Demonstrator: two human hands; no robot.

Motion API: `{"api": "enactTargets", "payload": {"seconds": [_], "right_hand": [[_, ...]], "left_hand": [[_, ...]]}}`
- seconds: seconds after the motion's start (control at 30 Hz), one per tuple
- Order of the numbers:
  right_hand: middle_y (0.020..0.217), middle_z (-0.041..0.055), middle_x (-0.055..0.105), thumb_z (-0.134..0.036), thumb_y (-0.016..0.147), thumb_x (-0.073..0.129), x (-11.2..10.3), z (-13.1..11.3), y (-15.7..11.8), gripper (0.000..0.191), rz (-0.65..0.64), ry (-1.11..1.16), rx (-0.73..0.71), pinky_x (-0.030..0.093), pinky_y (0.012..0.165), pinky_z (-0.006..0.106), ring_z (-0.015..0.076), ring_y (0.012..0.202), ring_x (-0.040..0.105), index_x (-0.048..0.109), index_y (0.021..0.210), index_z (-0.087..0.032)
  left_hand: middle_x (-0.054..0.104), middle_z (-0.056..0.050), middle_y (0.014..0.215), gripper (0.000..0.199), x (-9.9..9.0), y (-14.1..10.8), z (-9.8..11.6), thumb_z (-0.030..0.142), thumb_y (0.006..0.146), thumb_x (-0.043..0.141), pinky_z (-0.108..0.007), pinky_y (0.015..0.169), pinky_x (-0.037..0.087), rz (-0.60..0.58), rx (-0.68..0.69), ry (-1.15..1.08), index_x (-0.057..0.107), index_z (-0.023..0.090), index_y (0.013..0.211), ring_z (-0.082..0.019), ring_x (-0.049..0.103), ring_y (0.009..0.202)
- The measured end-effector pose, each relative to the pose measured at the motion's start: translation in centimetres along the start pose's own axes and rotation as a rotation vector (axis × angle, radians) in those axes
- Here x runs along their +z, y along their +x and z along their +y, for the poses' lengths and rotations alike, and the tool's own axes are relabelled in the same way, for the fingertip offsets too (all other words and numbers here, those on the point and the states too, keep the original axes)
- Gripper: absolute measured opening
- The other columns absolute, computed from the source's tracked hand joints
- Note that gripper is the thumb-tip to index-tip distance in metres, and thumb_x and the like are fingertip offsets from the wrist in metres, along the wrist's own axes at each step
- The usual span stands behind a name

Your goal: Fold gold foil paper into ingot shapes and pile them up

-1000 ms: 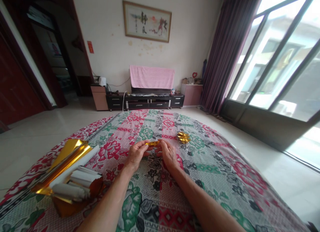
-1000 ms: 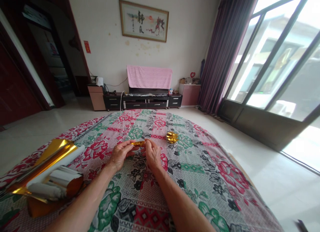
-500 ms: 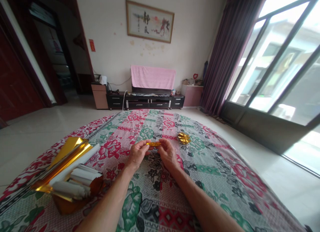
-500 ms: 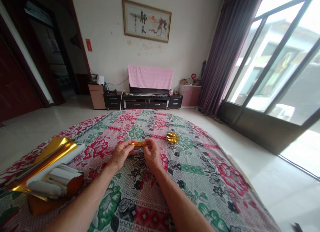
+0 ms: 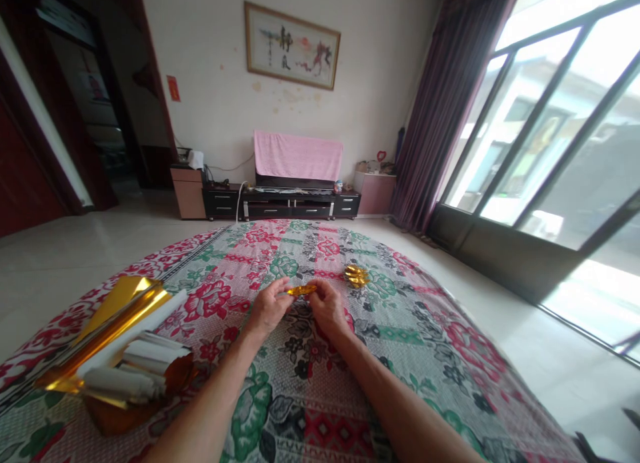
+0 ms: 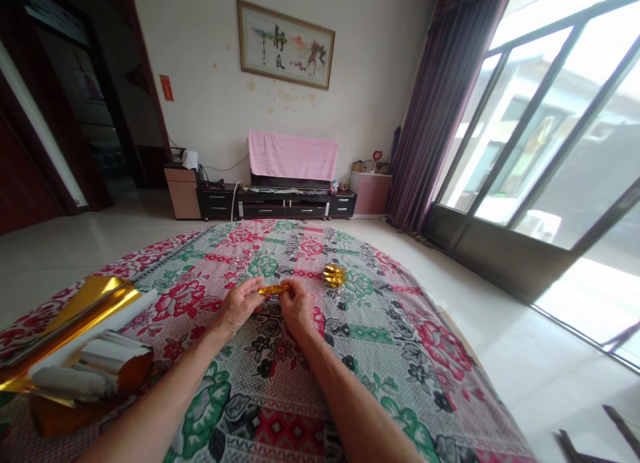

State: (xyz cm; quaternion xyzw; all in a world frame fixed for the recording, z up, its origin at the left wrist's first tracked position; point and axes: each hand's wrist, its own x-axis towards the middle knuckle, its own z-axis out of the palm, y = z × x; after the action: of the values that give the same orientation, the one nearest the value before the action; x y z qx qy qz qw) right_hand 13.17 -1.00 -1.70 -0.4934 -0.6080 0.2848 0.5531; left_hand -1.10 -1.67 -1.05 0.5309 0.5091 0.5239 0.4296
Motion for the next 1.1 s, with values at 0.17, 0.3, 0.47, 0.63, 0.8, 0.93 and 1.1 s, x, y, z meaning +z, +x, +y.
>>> {"api": "enactTargets", "payload": {"seconds": [0.17, 0.3, 0.47, 0.63, 0.8, 0.93, 1.1], "right_hand": [[0.061, -0.0009, 0.062, -0.020, 0.064, 0.046, -0.5, 0.1, 0.5, 0.029, -0.024, -0.092, 0.030, 0.043, 0.053, 0.022, 0.0132, 0.055, 0.055, 0.065, 0.085, -0.016], [0.063, -0.0016, 0.063, -0.020, 0.064, 0.046, -0.7, 0.6, 1.0, 0.029, 0.004, -0.027, 0.051, 0.043, 0.053, 0.021, 0.0130, 0.056, 0.056, 0.064, 0.086, -0.018], [0.066, -0.0003, 0.065, -0.020, 0.063, 0.043, -3.1, 1.2, 1.9, 0.031, 0.134, 0.022, 0.054, 0.045, 0.057, 0.023, 0.0138, 0.058, 0.058, 0.061, 0.089, -0.017], [0.068, 0.0002, 0.065, -0.022, 0.063, 0.044, -7.8, 1.6, 2.1, 0.030, 0.272, -0.124, 0.060, 0.045, 0.063, 0.025, 0.0148, 0.061, 0.059, 0.062, 0.086, -0.017], [0.066, -0.0003, 0.064, -0.024, 0.066, 0.043, -10.3, 2.1, 1.5, 0.029, 0.347, -0.326, 0.107, 0.043, 0.059, 0.024, 0.0146, 0.057, 0.056, 0.062, 0.087, -0.017], [0.065, -0.0007, 0.065, -0.023, 0.068, 0.044, -10.7, 2.5, 1.5, 0.031, 0.363, -0.407, 0.157, 0.042, 0.060, 0.024, 0.0146, 0.058, 0.057, 0.061, 0.093, -0.018], [0.067, 0.0010, 0.067, -0.020, 0.067, 0.049, -10.9, 2.2, 1.8, 0.035, 0.377, -0.426, 0.226, 0.043, 0.062, 0.024, 0.0154, 0.061, 0.060, 0.059, 0.100, -0.017]], "left_hand": [[0.068, -0.003, 0.077, 0.027, 0.2, 0.9, -0.4, 0.033, 0.067, 0.058, -0.021, 0.058, 0.045, -0.044, 0.051, 0.270, 0.065, 0.017, 0.089, -0.016, 0.062, 0.071], [0.068, -0.002, 0.072, 0.025, 0.9, 1.7, 0.4, 0.036, 0.067, 0.057, -0.020, 0.053, 0.043, -0.066, 0.015, 0.320, 0.065, 0.017, 0.083, -0.015, 0.062, 0.067], [0.067, -0.002, 0.068, 0.026, 4.8, 2.7, 1.3, 0.035, 0.067, 0.057, -0.020, 0.054, 0.042, -0.025, 0.054, 0.263, 0.066, 0.017, 0.084, -0.013, 0.060, 0.062], [0.066, -0.001, 0.063, 0.024, 10.2, 2.9, 1.1, 0.030, 0.067, 0.055, -0.020, 0.054, 0.041, -0.076, 0.097, 0.203, 0.067, 0.016, 0.083, -0.012, 0.057, 0.057], [0.067, -0.002, 0.063, 0.022, 13.0, 2.6, 1.4, 0.028, 0.070, 0.052, -0.020, 0.055, 0.040, -0.078, 0.109, 0.339, 0.068, 0.017, 0.080, -0.012, 0.057, 0.057], [0.069, -0.003, 0.068, 0.022, 13.4, 2.6, 2.1, 0.028, 0.073, 0.052, -0.020, 0.057, 0.039, -0.083, 0.129, 0.484, 0.069, 0.018, 0.083, -0.013, 0.059, 0.061], [0.070, -0.005, 0.076, 0.022, 13.9, 2.7, 2.7, 0.028, 0.074, 0.052, -0.022, 0.060, 0.038, -0.055, 0.130, 0.629, 0.069, 0.019, 0.084, -0.015, 0.061, 0.067]]}}
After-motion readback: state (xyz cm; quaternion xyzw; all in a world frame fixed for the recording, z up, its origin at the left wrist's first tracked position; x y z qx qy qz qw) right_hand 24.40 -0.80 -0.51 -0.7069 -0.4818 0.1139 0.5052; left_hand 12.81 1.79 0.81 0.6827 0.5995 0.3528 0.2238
